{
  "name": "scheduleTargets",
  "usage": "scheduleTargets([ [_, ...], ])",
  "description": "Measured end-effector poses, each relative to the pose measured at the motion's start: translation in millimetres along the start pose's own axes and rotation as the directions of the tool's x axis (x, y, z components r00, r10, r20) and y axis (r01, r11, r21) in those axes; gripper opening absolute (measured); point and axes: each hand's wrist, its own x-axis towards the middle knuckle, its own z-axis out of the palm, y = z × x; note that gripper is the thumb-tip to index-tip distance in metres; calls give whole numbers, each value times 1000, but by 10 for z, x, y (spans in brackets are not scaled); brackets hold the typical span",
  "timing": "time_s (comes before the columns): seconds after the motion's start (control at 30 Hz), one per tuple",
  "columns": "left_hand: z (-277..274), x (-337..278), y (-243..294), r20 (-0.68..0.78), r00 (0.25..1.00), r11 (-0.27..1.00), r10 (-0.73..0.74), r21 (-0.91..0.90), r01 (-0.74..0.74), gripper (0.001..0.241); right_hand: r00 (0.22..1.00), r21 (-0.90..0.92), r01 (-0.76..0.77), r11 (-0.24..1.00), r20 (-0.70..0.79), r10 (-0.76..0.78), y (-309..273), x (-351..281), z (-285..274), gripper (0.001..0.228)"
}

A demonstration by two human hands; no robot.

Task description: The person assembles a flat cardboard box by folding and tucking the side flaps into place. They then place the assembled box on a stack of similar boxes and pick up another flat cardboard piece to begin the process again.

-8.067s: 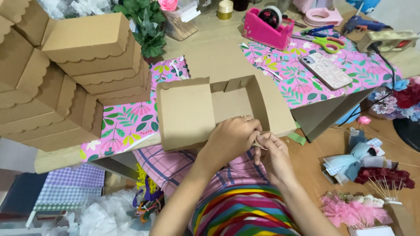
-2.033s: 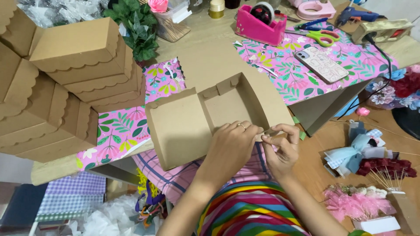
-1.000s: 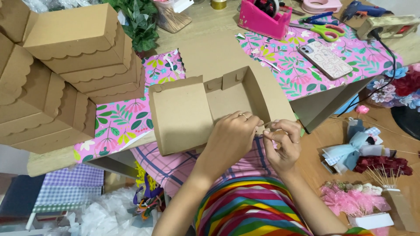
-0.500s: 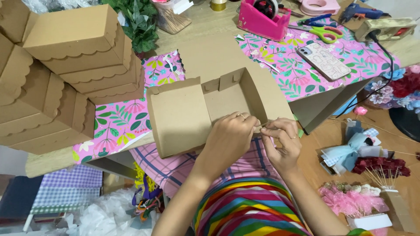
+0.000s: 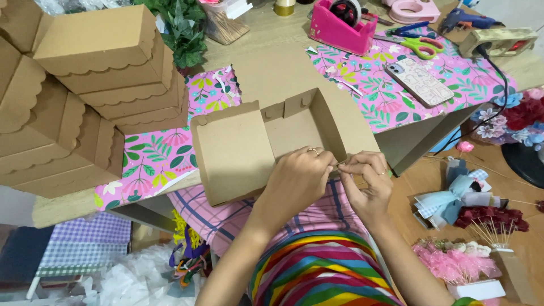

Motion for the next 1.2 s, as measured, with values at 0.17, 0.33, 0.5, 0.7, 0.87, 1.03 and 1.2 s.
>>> scheduleTargets([
  [0.17, 65, -7, -14, -58, 998, 997, 17, 78, -13, 3, 996, -7, -35, 999, 81, 36, -25, 106, -101, 13],
  [0.33, 141, 21, 7, -94, 995, 995, 24, 97, -14, 12, 980, -24, -73, 997, 186, 76, 9, 122, -205, 7],
  [0.5, 36, 42, 45, -73, 995, 990, 75, 125, -65, 7, 982, -58, -65, 996, 171, 74, 82, 75, -202, 7],
  [0.7, 73, 32, 42, -88, 993, 986, 79, 154, -65, 10, 986, -117, -33, 993, 160, 52, 100, 52, -195, 7],
  [0.87, 89, 37, 21, -74, 994, 988, 83, 134, -72, 13, 988, -201, -10, 979, 152, 41, 30, 86, -166, 8],
  [1.03, 72, 75, 27, -99, 990, 987, 101, 134, -87, 13, 975, -39, -149, 988, 163, 153, 41, 57, -140, 10],
  [1.2, 130, 31, -14, -63, 991, 986, 120, 126, -111, 13, 971, 7, -141, 990, 196, 137, 10, 93, -154, 21],
])
